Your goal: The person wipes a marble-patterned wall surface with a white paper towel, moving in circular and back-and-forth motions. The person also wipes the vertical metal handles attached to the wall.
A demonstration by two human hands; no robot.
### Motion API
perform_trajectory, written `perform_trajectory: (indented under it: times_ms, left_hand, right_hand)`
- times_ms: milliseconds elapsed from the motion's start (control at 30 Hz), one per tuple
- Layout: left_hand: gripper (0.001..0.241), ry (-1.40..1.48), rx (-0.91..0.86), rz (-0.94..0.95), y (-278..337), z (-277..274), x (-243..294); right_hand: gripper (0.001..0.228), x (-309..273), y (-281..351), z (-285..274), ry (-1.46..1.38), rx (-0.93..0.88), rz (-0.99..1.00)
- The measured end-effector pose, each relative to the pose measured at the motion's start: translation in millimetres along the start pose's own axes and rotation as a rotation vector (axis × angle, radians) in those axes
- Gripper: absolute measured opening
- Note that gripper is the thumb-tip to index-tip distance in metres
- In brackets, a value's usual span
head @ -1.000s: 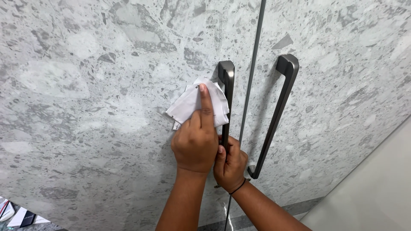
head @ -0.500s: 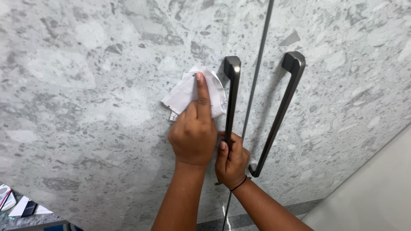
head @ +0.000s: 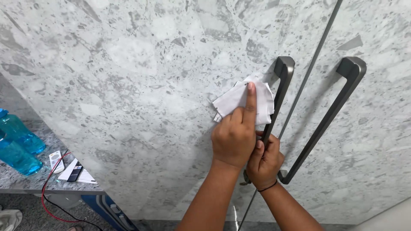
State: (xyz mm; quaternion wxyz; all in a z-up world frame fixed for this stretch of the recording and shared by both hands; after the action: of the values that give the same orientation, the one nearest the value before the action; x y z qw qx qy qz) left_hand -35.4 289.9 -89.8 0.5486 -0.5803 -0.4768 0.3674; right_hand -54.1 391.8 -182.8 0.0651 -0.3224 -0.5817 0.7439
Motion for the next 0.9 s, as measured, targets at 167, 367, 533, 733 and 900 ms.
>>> perform_trajectory:
  times_ms: [167,367,533,733,900]
  left_hand:
    - [0.064,0.012,0.058,0.004,-11,10,-1]
    - [0.064,-0.037,0.066,-0.032,-37,9,7]
    - [0.07,0.007,0.046,-0.004,-15,8,8]
    - [0.067,0.021,0.038,0.009,-25,8,8]
    - [0.068,0.02,0.053,-0.044,-37,7,12]
  right_hand:
    - [0.024,7,3,0,-0.01,-0.024,0.054]
    - [0.022,11,6,0,-0.014,-0.008,-0.002]
    - [0.022,12,6,0,-0.001,-0.014,-0.002]
    - [0.023,16,8,0,-0.006,-0.032,0.013]
    - [0.025,17,7,0,-0.027,-0.042,-0.012]
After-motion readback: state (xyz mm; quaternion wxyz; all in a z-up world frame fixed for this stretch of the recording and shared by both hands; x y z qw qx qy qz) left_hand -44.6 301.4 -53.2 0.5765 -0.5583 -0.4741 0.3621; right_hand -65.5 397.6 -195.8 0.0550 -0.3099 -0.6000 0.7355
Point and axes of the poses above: each hand's wrist, its own y-axis away from the middle knuckle, its own z-axis out of the palm, x = y × z, the point moved 2 cm from there along -y, towards the middle knuckle, and after that the axes turned 10 degrees about x, right-handed, at the moved point
